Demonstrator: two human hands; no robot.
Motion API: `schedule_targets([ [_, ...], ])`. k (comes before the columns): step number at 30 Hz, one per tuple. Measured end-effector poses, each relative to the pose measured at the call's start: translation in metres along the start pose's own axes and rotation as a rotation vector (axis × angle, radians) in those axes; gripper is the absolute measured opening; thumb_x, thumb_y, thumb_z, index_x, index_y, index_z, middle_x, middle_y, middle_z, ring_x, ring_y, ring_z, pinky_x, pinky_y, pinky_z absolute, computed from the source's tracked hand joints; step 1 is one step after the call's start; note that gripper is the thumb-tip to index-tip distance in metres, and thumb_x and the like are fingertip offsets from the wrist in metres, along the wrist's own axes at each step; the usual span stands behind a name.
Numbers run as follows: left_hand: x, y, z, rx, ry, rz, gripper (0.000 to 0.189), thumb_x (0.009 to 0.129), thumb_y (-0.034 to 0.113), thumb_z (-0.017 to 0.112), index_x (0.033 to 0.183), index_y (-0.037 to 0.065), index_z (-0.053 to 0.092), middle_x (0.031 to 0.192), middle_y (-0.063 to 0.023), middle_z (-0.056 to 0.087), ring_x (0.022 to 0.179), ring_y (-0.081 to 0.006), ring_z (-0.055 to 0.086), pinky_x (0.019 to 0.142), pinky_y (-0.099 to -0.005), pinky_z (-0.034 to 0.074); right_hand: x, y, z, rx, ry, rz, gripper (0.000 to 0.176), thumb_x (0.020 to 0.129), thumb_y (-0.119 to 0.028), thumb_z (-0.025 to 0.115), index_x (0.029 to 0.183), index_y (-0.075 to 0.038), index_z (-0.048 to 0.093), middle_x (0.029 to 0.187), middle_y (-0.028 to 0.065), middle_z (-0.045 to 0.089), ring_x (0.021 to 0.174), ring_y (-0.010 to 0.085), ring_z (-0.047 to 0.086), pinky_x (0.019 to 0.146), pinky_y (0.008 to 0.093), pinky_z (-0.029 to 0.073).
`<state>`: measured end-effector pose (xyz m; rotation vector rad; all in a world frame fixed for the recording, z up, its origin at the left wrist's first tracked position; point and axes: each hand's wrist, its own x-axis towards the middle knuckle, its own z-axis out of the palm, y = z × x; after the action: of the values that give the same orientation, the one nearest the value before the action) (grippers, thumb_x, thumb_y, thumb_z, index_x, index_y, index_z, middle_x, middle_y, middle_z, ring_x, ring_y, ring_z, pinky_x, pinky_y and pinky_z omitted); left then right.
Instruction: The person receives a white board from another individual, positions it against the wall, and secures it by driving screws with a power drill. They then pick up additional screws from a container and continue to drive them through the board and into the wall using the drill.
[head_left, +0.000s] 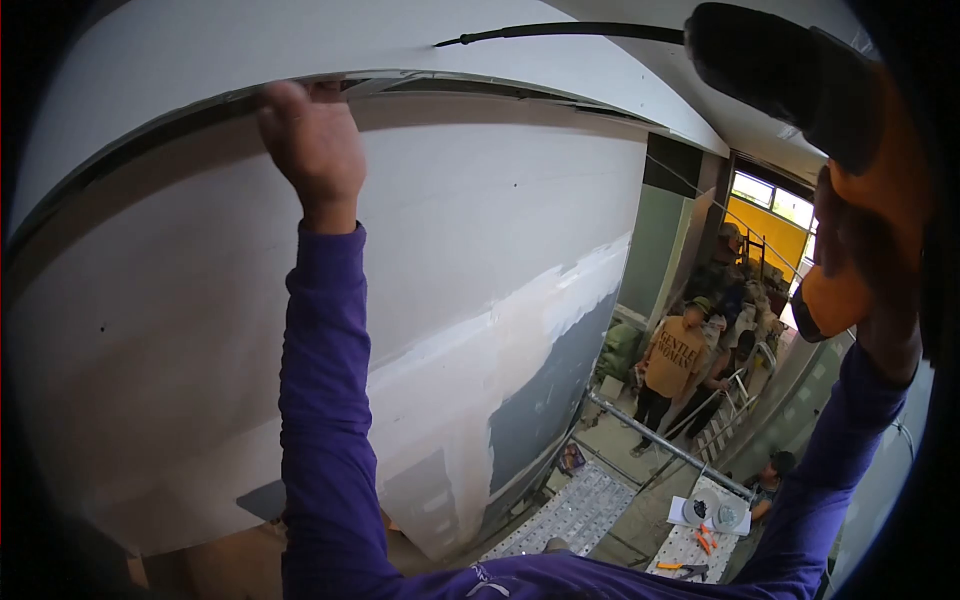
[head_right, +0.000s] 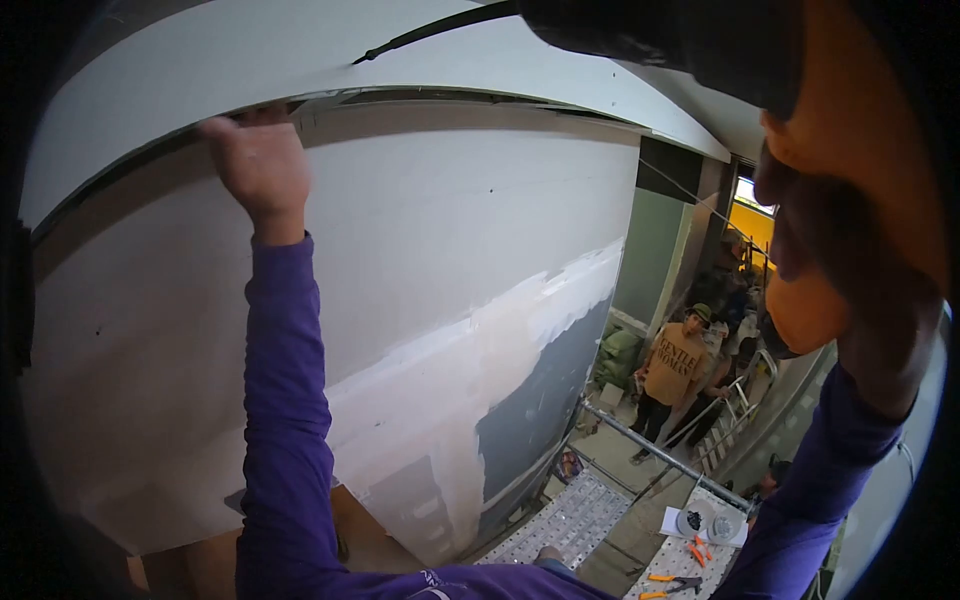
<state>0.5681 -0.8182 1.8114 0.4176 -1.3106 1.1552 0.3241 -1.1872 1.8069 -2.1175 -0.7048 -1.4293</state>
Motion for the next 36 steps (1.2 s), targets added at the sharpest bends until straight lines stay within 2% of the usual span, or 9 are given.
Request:
schedule_targets([
  [1, 0.006, 0.0, 0.003, -0.124, 0.019, 0.018, 0.019, 0.097, 0.027, 0.057, 0.101, 0.01, 0.051, 0.102, 0.0002, 0.05, 0.1, -0.0125, 0.047, 0.096, -0.0333, 0.041, -0.001, 0.001, -0.003, -0.005, 0.017, 0.006, 0.03, 0.087, -0.014, 0.061, 0.105, 0.009, 0.058, 0.084, 0.0119, 0.061, 0.064, 0.0131, 0.054, 0.064, 0.029, 0.045],
  [4, 0.02, 0.005, 0.012, -0.207, 0.093, -0.025, 0.013, 0.098, 0.023, 0.052, 0.105, 0.012, 0.049, 0.114, 0.0005, 0.05, 0.109, -0.0112, 0.046, 0.097, -0.034, 0.041, -0.003, 0.005, -0.008, -0.016, 0.053, 0.031, 0.03, 0.087, -0.015, 0.061, 0.106, 0.008, 0.058, 0.083, 0.0114, 0.06, 0.063, 0.0129, 0.054, 0.064, 0.0289, 0.045],
  [6, 0.032, -0.008, 0.014, -0.047, 0.203, 0.102, 0.019, 0.097, 0.029, 0.053, 0.108, 0.013, 0.049, 0.112, -0.0002, 0.05, 0.108, -0.0124, 0.047, 0.095, -0.0353, 0.041, -0.007, 0.007, -0.01, -0.023, 0.068, 0.043, 0.031, 0.087, -0.015, 0.061, 0.106, 0.008, 0.058, 0.083, 0.011, 0.06, 0.063, 0.0127, 0.054, 0.063, 0.0288, 0.045],
  [8, 0.037, -0.009, 0.026, 0.01, 0.276, 0.144, 0.03, 0.091, 0.033, 0.055, 0.114, 0.014, 0.049, 0.115, -0.0016, 0.051, 0.11, -0.0161, 0.048, 0.096, -0.0378, 0.041, -0.011, 0.007, -0.009, -0.026, 0.077, 0.054, 0.031, 0.087, -0.016, 0.061, 0.106, 0.008, 0.058, 0.082, 0.0106, 0.059, 0.063, 0.0126, 0.053, 0.063, 0.0287, 0.044],
  [10, 0.036, -0.004, 0.047, -0.036, 0.308, 0.12, 0.049, 0.081, 0.036, 0.059, 0.124, 0.015, 0.048, 0.122, -0.0037, 0.051, 0.116, -0.0225, 0.049, 0.099, -0.0416, 0.041, -0.013, 0.006, -0.008, -0.03, 0.081, 0.059, 0.031, 0.087, -0.016, 0.061, 0.107, 0.008, 0.057, 0.082, 0.0103, 0.059, 0.062, 0.0125, 0.053, 0.063, 0.0286, 0.044],
  [14, 0.034, -0.002, 0.054, -0.039, 0.365, 0.082, 0.046, 0.08, 0.033, 0.06, 0.12, 0.014, 0.05, 0.12, -0.0052, 0.052, 0.113, -0.0231, 0.05, 0.098, -0.0432, 0.042, -0.014, 0.004, -0.002, -0.016, 0.071, 0.067, 0.032, 0.087, -0.017, 0.061, 0.107, 0.007, 0.057, 0.081, 0.0095, 0.058, 0.062, 0.0122, 0.052, 0.062, 0.0284, 0.044],
  [30, 0.036, -0.003, 0.048, -0.125, 0.325, 0.027, 0.045, 0.078, 0.029, 0.061, 0.118, 0.013, 0.052, 0.118, -0.0057, 0.053, 0.113, -0.0233, 0.051, 0.098, -0.045, 0.041, 0.008, -0.008, 0.019, 0.135, -0.048, 0.115, 0.035, 0.088, -0.021, 0.062, 0.11, 0.005, 0.056, 0.078, 0.0066, 0.056, 0.059, 0.0111, 0.05, 0.06, 0.0276, 0.041],
  [33, 0.035, 0.0, 0.051, -0.136, 0.334, 0.009, 0.044, 0.077, 0.029, 0.061, 0.117, 0.013, 0.052, 0.118, -0.0049, 0.053, 0.113, -0.0232, 0.05, 0.098, -0.0443, 0.041, 0.012, -0.008, 0.015, -0.026, -0.069, 0.091, 0.048, 0.086, -0.022, 0.065, 0.123, 0.006, 0.05, 0.075, 0.0051, 0.055, 0.056, 0.0109, 0.05, 0.057, 0.0265, 0.041],
  [36, 0.036, -0.002, 0.05, -0.112, 0.335, 0.038, 0.042, 0.078, 0.029, 0.061, 0.116, 0.013, 0.054, 0.117, -0.0031, 0.054, 0.112, -0.0224, 0.051, 0.098, -0.0419, 0.041, 0.023, -0.023, 0.026, -0.135, -0.09, -0.068, 0.057, 0.086, -0.021, 0.066, 0.132, 0.005, 0.045, 0.072, 0.005, 0.055, 0.055, 0.0107, 0.051, 0.054, 0.025, 0.043],
])
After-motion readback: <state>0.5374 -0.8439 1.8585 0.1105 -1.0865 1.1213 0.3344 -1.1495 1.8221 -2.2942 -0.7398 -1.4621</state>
